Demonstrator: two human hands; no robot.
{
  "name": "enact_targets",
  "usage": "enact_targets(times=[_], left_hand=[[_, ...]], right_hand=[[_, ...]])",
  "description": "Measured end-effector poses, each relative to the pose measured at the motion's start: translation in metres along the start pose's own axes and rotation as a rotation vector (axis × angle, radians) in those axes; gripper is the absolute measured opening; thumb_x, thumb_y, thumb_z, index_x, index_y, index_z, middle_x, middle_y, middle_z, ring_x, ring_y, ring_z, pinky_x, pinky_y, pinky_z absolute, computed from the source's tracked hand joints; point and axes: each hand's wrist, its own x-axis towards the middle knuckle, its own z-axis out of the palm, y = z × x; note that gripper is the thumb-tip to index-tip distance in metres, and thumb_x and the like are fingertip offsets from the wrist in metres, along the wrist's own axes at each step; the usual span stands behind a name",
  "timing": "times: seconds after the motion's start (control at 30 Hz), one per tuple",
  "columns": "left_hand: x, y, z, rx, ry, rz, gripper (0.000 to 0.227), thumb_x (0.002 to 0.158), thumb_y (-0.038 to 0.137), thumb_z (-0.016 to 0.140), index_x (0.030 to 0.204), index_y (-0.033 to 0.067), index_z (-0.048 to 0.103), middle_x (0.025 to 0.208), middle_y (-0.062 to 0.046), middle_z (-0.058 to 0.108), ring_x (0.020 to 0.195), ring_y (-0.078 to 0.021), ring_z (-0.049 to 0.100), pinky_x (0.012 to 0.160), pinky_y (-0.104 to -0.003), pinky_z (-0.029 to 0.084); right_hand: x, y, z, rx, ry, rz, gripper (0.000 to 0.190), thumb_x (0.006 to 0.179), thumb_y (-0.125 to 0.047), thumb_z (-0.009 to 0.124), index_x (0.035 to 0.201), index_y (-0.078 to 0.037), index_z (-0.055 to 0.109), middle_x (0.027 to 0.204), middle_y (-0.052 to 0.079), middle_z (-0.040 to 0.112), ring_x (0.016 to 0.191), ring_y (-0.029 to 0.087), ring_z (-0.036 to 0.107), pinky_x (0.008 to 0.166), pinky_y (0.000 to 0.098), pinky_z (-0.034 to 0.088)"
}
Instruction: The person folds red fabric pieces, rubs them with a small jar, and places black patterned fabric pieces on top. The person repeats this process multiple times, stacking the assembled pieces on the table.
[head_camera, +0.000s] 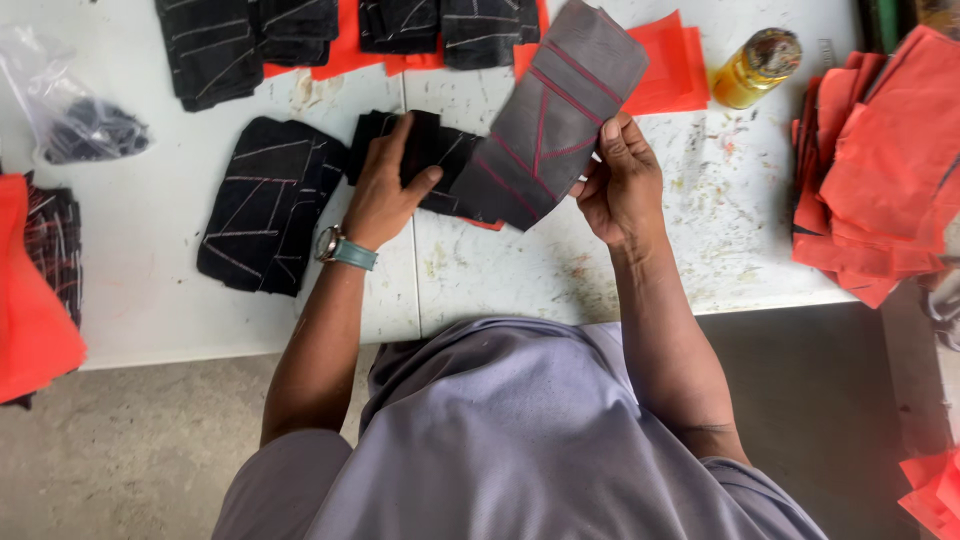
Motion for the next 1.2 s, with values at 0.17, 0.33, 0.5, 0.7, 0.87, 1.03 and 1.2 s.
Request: enact_targets(times=[0.17,0.33,0.5,0.7,0.87,1.03,1.2], left_hand=[[0.003,0.007,-0.009,-0.035,0.066,-0.151,0.084,0.098,0.044,0.074,0.159,0.0008,0.037,0.152,-0.027,0.05,0.141,-0.0402,0.05,0.114,-0.048,0.043],[0.0,0.007,-0.015,-0.129,0.224,-0.246,0.068,0.099,0.037,0.072,0.152,0.0014,0.047,0.144,-0.023,0.058,0.133,-0.0348,0.059,0.11,-0.045,0.05],[-0.003,0.003,-0.03,-0.086,0.329,-0.291,0.05,0.101,0.025,0.068,0.144,0.003,0.055,0.134,-0.019,0.066,0.121,-0.03,0.066,0.103,-0.043,0.055],[0.001,0.025,-0.052,0.146,0.568,-0.017,0.039,0.105,0.015,0.072,0.139,-0.0001,0.058,0.133,-0.02,0.058,0.125,-0.0328,0.061,0.105,-0.044,0.053],[0.035,0.063,-0.005,-0.015,0.377,0.193,0.034,0.099,0.014,0.074,0.129,0.0032,0.064,0.131,-0.015,0.062,0.119,-0.0329,0.065,0.101,-0.041,0.054],[0.074,0.077,0.038,0.002,0.147,0.121,0.028,0.095,0.015,0.075,0.118,0.002,0.068,0.123,-0.016,0.065,0.111,-0.0356,0.067,0.095,-0.042,0.054],[0.092,0.066,0.053,-0.048,0.094,-0.001,0.025,0.094,0.015,0.072,0.116,0.0034,0.071,0.118,-0.015,0.068,0.109,-0.0348,0.068,0.094,-0.042,0.055]], right_hand=[[-0.011,-0.015,0.003,0.053,-0.071,-0.016,0.02,0.112,-0.021,0.051,0.116,-0.004,0.06,0.106,0.011,0.069,0.084,0.02,0.072,0.067,0.0341,0.063],[-0.011,-0.015,-0.015,-0.024,-0.043,-0.044,0.019,0.113,-0.021,0.052,0.115,-0.004,0.06,0.106,0.011,0.069,0.08,0.019,0.072,0.065,0.031,0.062],[-0.009,-0.011,-0.02,-0.057,-0.021,-0.056,0.018,0.114,-0.02,0.054,0.115,-0.005,0.062,0.102,0.008,0.069,0.076,0.017,0.069,0.06,0.0281,0.057],[-0.063,-0.063,-0.003,-1.262,0.223,-0.54,0.022,0.119,-0.023,0.059,0.118,-0.004,0.068,0.093,0.007,0.067,0.073,0.015,0.065,0.068,0.0321,0.058],[-0.1,-0.039,0.001,-1.861,-0.129,-0.748,0.023,0.097,-0.021,0.07,0.114,-0.006,0.075,0.102,0.012,0.075,0.083,0.029,0.071,0.074,0.0382,0.057],[-0.085,-0.031,0.004,-1.677,-0.221,-0.455,0.049,0.085,-0.029,0.085,0.122,0.0,0.073,0.11,0.016,0.074,0.093,0.029,0.075,0.079,0.0355,0.059],[0.003,-0.024,0.012,-1.66,-0.096,-0.439,0.026,0.092,-0.025,0.082,0.106,-0.005,0.074,0.106,0.011,0.076,0.082,0.025,0.074,0.071,0.038,0.057]])
